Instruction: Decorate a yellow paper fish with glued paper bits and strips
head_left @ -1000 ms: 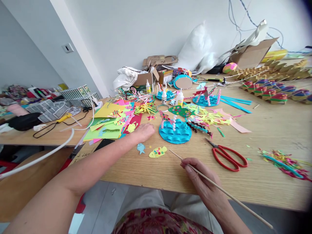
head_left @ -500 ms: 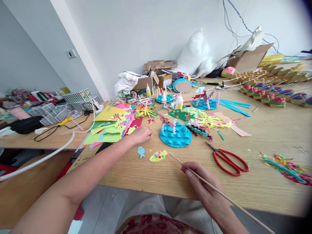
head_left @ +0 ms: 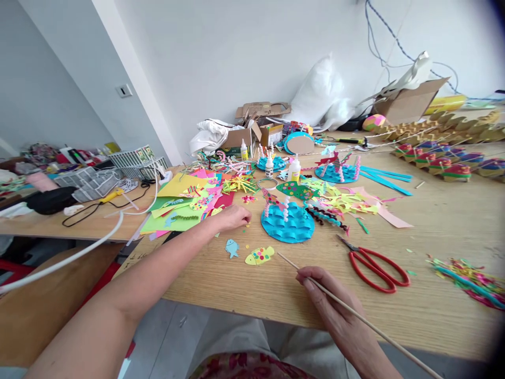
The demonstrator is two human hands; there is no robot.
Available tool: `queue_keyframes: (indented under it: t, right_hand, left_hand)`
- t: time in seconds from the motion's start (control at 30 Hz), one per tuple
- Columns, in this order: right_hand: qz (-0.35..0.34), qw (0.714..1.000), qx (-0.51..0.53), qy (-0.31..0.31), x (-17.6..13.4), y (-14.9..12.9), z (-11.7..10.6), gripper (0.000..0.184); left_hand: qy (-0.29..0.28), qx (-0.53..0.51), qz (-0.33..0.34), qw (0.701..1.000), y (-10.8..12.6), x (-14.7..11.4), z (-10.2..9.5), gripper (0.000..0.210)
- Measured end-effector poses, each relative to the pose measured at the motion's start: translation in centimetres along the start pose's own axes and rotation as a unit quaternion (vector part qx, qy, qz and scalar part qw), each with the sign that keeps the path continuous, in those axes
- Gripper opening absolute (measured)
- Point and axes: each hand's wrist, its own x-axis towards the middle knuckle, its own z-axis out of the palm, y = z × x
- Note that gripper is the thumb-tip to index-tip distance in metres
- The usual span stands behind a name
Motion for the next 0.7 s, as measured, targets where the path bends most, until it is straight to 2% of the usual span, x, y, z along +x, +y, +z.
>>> queue_keyframes:
  t: [0.23, 0.5, 0.7]
  right_hand:
    - [-0.005, 1.0, 0.004, 0.006, -0.2, 0.1, 0.0, 0.016]
    - [-0.004, 1.0, 0.003, 0.013, 0.1, -0.2, 0.0, 0.018]
    - [0.002, 1.0, -0.003, 0.0, 0.0, 0.0, -0.1, 0.017]
  left_hand:
    - [-0.019, -0.027, 0.036, 0.999, -0.4, 0.6, 0.5, 0.016]
    - [-0.037, -0.025, 0.046, 0.998, 0.0, 0.5, -0.4, 0.02]
    - [-0.042, -0.012, 0.038, 0.998, 0.1, 0.6, -0.2, 0.017]
